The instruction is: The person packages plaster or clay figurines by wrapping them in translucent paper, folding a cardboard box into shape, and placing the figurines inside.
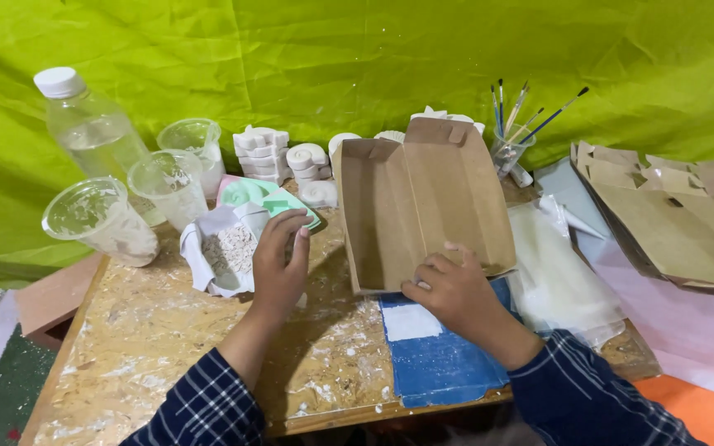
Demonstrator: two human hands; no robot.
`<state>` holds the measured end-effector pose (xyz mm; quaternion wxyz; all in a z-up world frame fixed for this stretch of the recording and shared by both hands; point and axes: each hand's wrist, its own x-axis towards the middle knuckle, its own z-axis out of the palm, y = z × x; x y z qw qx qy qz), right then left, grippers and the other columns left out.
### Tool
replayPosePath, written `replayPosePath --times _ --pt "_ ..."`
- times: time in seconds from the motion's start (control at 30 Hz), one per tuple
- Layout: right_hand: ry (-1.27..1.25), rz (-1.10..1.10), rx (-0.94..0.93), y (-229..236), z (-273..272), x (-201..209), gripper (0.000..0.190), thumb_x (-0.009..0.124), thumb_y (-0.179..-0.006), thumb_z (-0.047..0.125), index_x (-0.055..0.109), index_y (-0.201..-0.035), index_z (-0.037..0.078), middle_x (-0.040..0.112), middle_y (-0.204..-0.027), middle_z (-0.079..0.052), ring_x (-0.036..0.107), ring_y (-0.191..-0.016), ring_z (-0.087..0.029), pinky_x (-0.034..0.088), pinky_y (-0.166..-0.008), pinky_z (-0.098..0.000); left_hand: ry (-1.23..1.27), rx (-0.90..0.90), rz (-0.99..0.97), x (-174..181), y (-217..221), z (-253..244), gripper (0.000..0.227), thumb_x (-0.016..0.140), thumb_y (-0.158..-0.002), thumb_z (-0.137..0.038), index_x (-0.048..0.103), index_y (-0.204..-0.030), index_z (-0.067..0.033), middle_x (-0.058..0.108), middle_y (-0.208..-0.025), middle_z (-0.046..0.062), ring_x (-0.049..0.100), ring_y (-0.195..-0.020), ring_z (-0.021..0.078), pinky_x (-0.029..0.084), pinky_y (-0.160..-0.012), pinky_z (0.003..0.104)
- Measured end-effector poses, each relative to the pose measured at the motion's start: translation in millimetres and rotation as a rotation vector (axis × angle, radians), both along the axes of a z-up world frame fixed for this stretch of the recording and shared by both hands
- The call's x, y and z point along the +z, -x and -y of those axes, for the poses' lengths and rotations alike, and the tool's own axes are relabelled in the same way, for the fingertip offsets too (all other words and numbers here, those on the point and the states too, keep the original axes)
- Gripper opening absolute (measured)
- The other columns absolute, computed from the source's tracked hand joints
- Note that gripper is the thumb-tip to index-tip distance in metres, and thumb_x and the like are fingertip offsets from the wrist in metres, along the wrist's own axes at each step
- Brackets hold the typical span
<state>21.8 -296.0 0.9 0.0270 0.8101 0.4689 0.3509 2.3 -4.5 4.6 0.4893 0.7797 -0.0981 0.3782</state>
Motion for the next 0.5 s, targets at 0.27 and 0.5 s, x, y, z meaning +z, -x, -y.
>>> replayPosePath --times 0.27,0.5 --pt "0.135 0.224 0.162 16.0 79.8 21.6 0.018 0.067 -0.090 0.011 0.061 -0.084 0.027 0.067 -0.090 0.006 0.065 -0.093 -0.014 0.036 -0.104 -0.0485 0.355 -0.022 -0.068 22.4 4.7 -22.7 0.045 0.047 -0.106 -0.025 0.038 -0.145 -0.0054 0.041 -0.145 0.023 0.037 -0.138 0.0406 0.033 -0.114 0.053" --pt "0.166 0.299 0.095 -31.7 152.2 1.2 0.013 0.061 -0.097 0.017 0.065 -0.090 0.027 0.070 -0.107 0.008 0.062 -0.115 -0.011 0.040 -0.109 -0.0474 0.168 -0.303 -0.602 45.2 17.6 -8.6 0.084 0.066 -0.091 -0.035 0.023 -0.161 -0.0174 0.035 -0.157 0.027 0.036 -0.142 0.0551 0.029 -0.110 0.076"
